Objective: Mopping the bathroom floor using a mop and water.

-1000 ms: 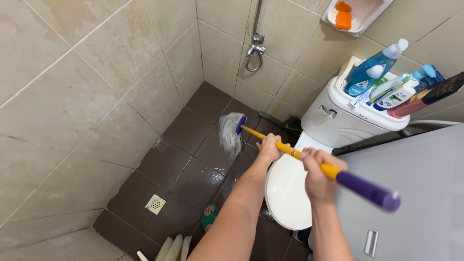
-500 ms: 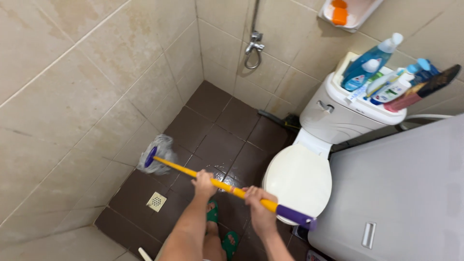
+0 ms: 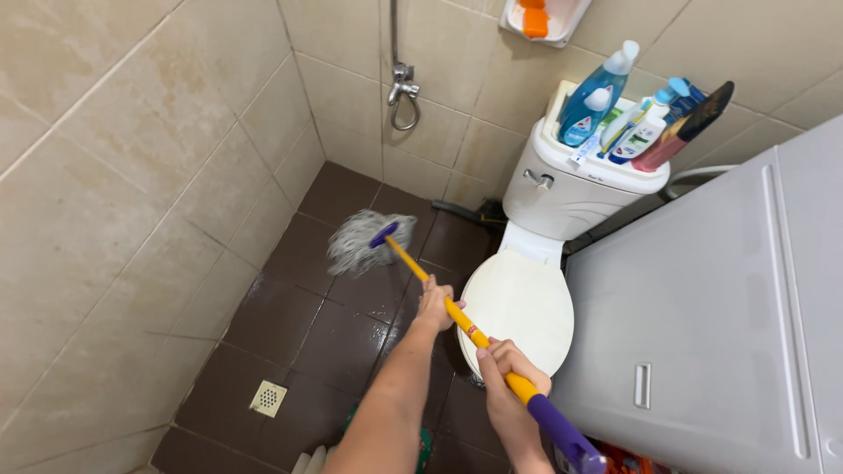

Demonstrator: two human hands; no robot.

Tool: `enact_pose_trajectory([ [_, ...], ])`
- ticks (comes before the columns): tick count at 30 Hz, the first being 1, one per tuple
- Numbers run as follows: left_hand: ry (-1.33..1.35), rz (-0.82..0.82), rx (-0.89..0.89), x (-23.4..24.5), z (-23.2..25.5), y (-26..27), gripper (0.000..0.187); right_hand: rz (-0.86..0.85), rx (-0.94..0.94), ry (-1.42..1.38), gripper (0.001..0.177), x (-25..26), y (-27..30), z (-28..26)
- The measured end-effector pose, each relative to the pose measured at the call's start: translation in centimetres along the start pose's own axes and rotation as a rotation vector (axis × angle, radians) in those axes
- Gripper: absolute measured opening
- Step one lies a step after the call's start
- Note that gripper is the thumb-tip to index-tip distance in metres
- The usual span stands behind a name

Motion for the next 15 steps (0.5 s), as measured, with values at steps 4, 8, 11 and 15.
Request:
enact_pose_trajectory([
  [4,0.122,-0.006,-0.044,0.8,4.4,-0.3,0.035,0.009,0.057,0.151,0.041,0.0,-3.4,-2.2],
  [8,0.105,-0.033,-0.047,7.6,7.1,4.4,0.039,-0.050,0.050,-0.016,0.045,0.6,-6.8,-2.9],
  [11,-0.013,-0.065,-0.085,9.0,6.0,4.9,0.034,-0.081,-0.012,0.062,0.045,-1.3,-9.2,-5.0],
  [15,-0.050,-0.062,-0.050,13.7,4.8,8.6,0.034,-0.155,-0.041,-0.112,0.044,-5.3,-11.3,-4.3],
])
Point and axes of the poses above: each hand's wrist, its own y-axis away from the middle knuckle, its own x-axis out of the back of the hand, z = x × y, the point moved 6 cm from there along -y, towards the middle knuckle, and after that the axes turned 8 degrees about -y, right-handed, at the moved point
